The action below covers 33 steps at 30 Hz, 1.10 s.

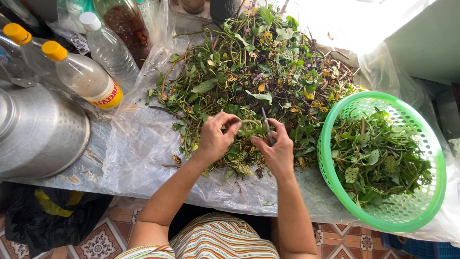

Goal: The person sits at a table covered with a large pile of leafy greens and strips edible leaves from the stems by hand, occasionally using a small knife to cut tough stems. The picked leaves are placed into a green perforated basket beside the pile while discarded stems remain on the table.

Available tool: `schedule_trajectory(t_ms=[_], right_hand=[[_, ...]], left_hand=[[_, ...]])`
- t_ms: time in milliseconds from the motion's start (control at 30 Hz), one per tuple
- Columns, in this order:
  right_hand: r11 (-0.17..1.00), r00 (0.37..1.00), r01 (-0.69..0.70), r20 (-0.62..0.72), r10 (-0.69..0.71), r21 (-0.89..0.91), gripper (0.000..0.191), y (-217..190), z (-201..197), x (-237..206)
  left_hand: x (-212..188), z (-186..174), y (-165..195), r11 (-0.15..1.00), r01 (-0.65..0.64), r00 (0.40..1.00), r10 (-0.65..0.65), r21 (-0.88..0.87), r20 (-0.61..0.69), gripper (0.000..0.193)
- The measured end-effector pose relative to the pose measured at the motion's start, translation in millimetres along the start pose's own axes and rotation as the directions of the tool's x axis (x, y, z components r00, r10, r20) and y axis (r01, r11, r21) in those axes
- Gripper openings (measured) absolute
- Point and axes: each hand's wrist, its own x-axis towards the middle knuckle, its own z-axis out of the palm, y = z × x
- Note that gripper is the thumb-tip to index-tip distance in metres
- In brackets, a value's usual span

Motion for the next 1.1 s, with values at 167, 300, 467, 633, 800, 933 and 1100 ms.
schedule_trajectory(t_ms=[167, 300, 467, 633, 800, 933, 1100], right_hand=[[0.97, 0.98, 0.162, -0.08, -0.179, -0.183, 0.025, 27, 7, 8], [0.98, 0.996, 0.084, 0.018, -0.089, 0.18, 0.021, 50, -33, 6], [0.756, 0.999, 0.022, -0.033, 0.0, 0.654, 0.02, 53, -80, 1], [0.726, 0.997, 0.074, -0.049, -0.055, 0.684, 0.021, 38, -94, 2], [0.702, 0.995, 0.078, -0.012, -0.098, 0.708, 0.021, 24, -95, 2], [0.644, 0.993, 0.061, 0.019, -0.117, 0.763, 0.022, 20, -95, 2], [0.583, 0.986, 0.154, -0.087, -0.141, 0.798, 0.018, 24, -109, 5]], left_hand=[[-9, 12, 1, 0.997, -0.043, 0.999, 0.043, 0.07, 0.004, 0.013], [2, 4, -29, 0.972, 0.072, 0.993, -0.049, 0.224, -0.106, 0.013], [-2, 1, -54, 0.94, 0.108, 0.992, -0.079, 0.324, -0.099, 0.013], [4, 11, -33, 0.879, -0.017, 1.0, 0.018, 0.477, 0.003, 0.038], [10, 32, 16, 0.973, -0.229, 0.93, 0.211, 0.025, 0.301, 0.078], [24, 58, 30, 0.919, -0.394, 0.844, 0.366, -0.011, 0.392, 0.08], [34, 74, 8, 0.989, 0.015, 0.82, 0.07, -0.144, 0.568, 0.032]])
